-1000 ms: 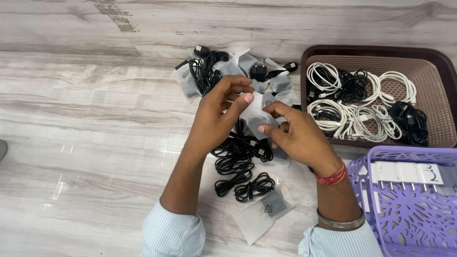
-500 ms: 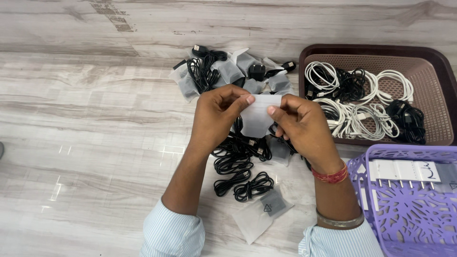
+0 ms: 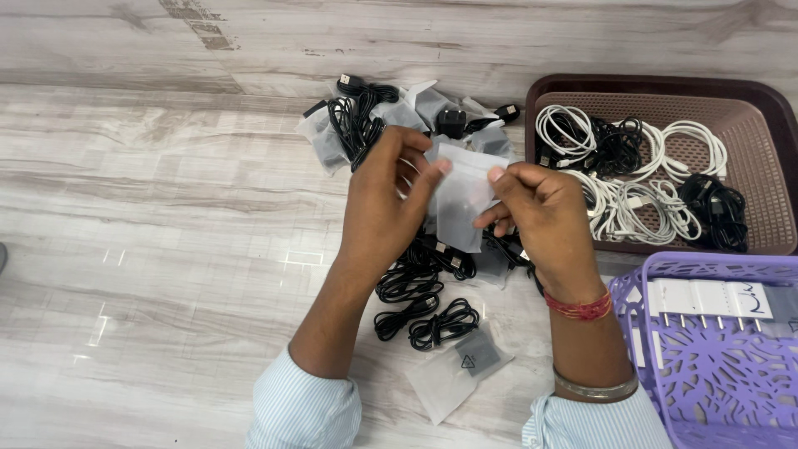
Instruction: The person sorts a pile of tangled black and white USB cables and white wall chargers on a tiled floor. They coil the cables and place them into a brown tray, while arranging the chargers into a purple basket.
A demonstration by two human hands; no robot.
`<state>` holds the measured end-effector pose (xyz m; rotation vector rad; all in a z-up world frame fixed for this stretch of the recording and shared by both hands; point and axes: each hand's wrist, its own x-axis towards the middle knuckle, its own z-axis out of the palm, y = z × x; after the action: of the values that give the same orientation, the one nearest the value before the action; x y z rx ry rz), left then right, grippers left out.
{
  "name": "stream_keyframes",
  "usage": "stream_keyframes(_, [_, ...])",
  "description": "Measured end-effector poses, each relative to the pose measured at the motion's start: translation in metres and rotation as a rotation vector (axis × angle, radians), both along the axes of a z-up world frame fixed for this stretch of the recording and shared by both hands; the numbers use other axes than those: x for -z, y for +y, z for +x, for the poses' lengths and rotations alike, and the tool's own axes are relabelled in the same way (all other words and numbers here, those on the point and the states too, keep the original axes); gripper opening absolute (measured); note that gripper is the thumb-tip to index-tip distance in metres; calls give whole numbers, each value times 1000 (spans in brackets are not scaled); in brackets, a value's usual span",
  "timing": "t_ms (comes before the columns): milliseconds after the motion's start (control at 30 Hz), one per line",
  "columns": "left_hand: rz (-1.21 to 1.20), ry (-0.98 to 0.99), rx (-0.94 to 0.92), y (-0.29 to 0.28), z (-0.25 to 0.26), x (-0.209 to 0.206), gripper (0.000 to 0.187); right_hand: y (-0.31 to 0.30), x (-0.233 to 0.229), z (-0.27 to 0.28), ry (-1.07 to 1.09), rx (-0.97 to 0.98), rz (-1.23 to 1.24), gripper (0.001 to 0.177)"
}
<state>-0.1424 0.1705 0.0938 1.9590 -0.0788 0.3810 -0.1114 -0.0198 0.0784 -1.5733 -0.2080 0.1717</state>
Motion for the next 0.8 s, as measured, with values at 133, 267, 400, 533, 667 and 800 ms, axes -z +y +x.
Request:
stream_keyframes(133, [64,-199,298,-9,-3,0,41,-1,-6,-3,2,-121,-73,26])
stream_keyframes(267, [6,18,252,-9,6,14,24,3,-7,-3,-14,-193,-39,27])
stream_keyframes(400, [-115,140,174,-2,15,27,20,5,-7,-2,-53,-40,-71,23])
stream_keyframes(533, [-161,182,169,4,16,32,19,2,-4,0,18,-71,-230,42])
stream_keyframes(667, [-239,124,224,4,19,33,20,3,6,6,-28,-148,-238,11])
stream_keyframes(800, [-293,252,239,5,20,35,26,-4,15,9,-59,-92,-193,11])
